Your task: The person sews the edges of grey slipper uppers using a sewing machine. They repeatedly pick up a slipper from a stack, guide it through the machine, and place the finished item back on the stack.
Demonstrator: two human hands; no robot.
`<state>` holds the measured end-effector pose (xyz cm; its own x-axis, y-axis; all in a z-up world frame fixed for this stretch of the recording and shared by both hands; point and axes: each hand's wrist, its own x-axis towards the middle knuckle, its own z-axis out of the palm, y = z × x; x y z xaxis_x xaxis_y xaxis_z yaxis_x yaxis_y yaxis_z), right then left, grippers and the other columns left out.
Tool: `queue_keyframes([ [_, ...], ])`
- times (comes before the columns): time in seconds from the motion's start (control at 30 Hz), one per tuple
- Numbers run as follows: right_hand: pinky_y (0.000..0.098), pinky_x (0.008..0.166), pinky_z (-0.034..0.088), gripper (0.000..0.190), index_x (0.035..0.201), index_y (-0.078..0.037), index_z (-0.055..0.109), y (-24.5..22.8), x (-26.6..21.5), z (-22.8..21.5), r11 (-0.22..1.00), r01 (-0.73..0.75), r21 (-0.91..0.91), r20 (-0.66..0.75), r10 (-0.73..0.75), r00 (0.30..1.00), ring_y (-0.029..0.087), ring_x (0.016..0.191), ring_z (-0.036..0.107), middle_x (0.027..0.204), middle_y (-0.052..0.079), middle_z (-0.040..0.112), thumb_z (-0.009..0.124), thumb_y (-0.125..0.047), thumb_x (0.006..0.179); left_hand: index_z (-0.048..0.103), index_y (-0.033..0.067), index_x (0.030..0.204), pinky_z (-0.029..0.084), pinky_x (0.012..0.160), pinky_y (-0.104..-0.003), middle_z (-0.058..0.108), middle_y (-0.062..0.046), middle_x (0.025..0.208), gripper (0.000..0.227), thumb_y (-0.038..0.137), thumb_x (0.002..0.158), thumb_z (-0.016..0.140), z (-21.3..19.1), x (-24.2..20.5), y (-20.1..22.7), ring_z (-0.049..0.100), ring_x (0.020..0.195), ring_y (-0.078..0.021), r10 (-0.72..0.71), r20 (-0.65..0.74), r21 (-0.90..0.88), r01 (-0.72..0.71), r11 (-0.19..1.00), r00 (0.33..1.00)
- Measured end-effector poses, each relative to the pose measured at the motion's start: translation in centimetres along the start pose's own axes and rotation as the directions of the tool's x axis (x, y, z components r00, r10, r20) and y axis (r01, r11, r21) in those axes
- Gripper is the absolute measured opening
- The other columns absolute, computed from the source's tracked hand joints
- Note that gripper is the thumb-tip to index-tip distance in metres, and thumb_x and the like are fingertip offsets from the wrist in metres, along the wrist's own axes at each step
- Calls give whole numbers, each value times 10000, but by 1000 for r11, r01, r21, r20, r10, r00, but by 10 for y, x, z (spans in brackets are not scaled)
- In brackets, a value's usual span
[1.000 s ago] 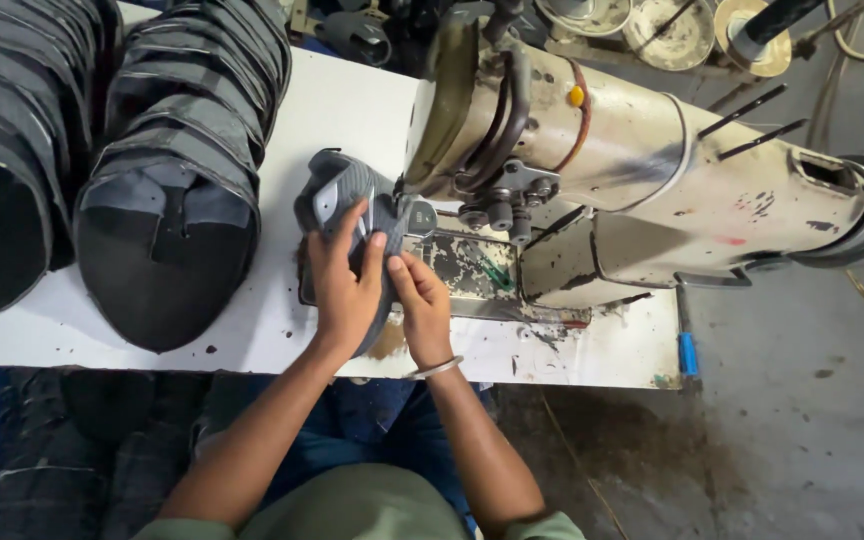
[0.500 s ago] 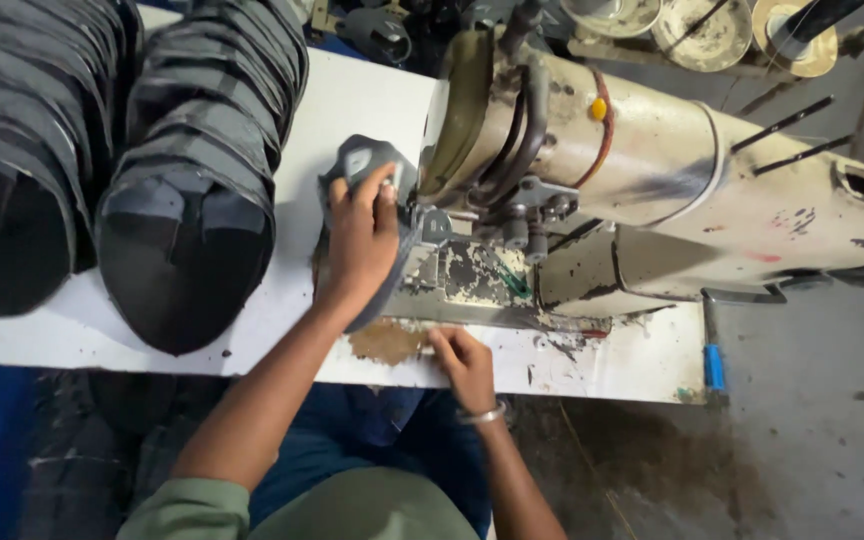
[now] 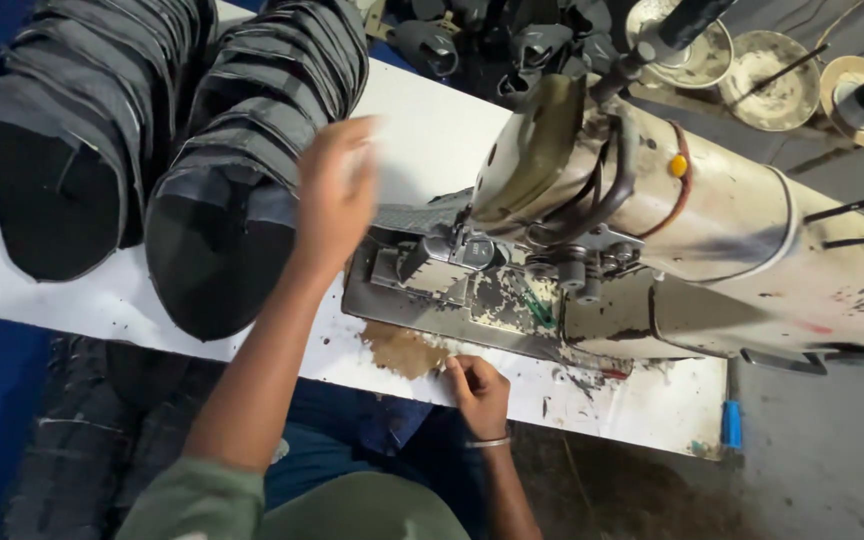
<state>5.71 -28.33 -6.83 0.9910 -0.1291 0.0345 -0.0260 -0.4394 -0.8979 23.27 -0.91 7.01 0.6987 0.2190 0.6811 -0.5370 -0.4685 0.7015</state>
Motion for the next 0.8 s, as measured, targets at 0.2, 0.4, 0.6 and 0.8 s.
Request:
queue_keyframes([
  [0.2, 219, 527, 444, 181, 870, -2, 739, -9, 3, 3, 993, 86, -83, 8, -86, 996, 36, 574, 537, 662, 13, 665, 763, -173, 924, 480, -68, 1393, 429, 1098, -501, 576, -270, 1302, 643, 280, 971, 819, -20, -106, -95, 582, 1220, -427, -276, -324, 255, 364, 896, 905],
  [0.4, 214, 584, 493, 178, 882, 5, 730, -2, 0, 6, 992, 111, -58, 10, -111, 994, 42, 623, 604, 711, 19, 715, 744, -163, 942, 398, -135, 1462, 299, 1146, -580, 497, -335, 1430, 898, 382, 846, 798, -16, -93, -156, 441, 1345, -474, -204, -48, 244, 210, 947, 978],
  [0.6, 214, 598, 499, 188, 888, 16, 734, 1, -2, 8, 996, 76, -47, -3, -77, 997, 39, 649, 608, 719, 19, 714, 742, -164, 942, 473, -126, 1322, 282, 1052, -609, 543, -311, 1293, 649, 261, 852, 698, -9, -93, -141, 459, 1267, -456, -366, 35, 372, 328, 869, 930],
  [0.8, 225, 587, 466, 189, 894, 17, 741, 16, -4, 4, 997, 51, -55, 27, -50, 998, 49, 635, 567, 706, 24, 678, 750, -162, 956, 574, -53, 753, 325, 958, -587, 582, -280, 904, 478, 356, 993, 631, -17, -172, -70, 514, 1088, -453, -507, 99, 672, 318, 669, 856],
])
